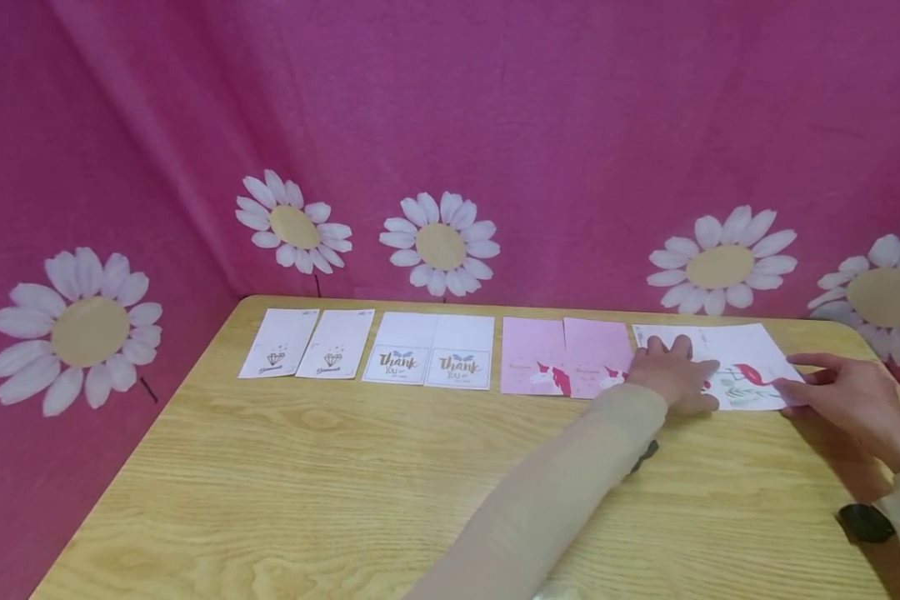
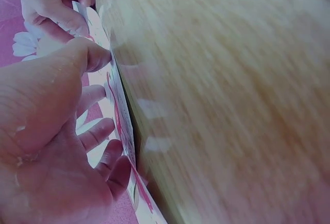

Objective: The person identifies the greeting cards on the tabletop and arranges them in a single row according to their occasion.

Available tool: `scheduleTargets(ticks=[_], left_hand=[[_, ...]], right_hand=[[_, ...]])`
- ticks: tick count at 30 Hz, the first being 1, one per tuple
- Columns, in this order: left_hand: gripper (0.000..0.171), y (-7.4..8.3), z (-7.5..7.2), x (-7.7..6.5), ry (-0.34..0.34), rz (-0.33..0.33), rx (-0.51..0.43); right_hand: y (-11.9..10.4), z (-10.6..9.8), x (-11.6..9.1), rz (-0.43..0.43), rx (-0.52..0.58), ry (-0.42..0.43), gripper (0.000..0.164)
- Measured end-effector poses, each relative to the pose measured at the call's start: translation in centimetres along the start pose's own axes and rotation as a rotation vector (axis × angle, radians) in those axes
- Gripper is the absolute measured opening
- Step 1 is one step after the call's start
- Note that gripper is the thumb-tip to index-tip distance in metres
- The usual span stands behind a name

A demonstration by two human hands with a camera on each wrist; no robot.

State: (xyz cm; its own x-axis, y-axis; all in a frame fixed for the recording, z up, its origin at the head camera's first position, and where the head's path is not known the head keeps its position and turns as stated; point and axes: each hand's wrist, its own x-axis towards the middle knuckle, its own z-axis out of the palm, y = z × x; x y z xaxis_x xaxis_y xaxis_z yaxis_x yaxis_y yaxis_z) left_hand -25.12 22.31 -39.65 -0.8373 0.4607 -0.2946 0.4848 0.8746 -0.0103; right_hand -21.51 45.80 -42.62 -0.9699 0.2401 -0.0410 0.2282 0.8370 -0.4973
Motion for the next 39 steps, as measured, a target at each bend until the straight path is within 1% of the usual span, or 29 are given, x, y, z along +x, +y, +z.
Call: scheduleTargets(ticks=[5, 9, 25, 32, 35, 39], left_hand=[[0.065, -0.01, -0.03, -0.05, -0.011, -0.001, -0.007], [0.064, -0.10, -0.02, -0.10, -0.015, 0.002, -0.012], [0.065, -0.57, 0.15, -0.02, -0.024, 0.007, -0.040], [0.064, -0.70, 0.16, -0.10, -0.018, 0.005, -0.030], [0.064, -0.72, 0.18, -0.09, -0.013, 0.006, -0.026], [0.064, -0.66, 0.17, -0.03, -0.010, 0.004, -0.023]], right_hand=[[-0.11, 0.12, 0.16, -0.002, -0.018, -0.024, 0.071], [-0.22, 0.38, 0.23, -0.003, -0.043, -0.022, 0.067], [-0.52, 0.41, 0.00, 0.009, -0.024, -0.029, 0.065], [-0.65, 0.42, 0.01, 0.013, -0.018, -0.039, 0.065], [-0.77, 0.34, 0.00, 0.009, -0.026, -0.040, 0.064], [-0.93, 0.27, 0.03, -0.007, -0.064, -0.049, 0.062]])
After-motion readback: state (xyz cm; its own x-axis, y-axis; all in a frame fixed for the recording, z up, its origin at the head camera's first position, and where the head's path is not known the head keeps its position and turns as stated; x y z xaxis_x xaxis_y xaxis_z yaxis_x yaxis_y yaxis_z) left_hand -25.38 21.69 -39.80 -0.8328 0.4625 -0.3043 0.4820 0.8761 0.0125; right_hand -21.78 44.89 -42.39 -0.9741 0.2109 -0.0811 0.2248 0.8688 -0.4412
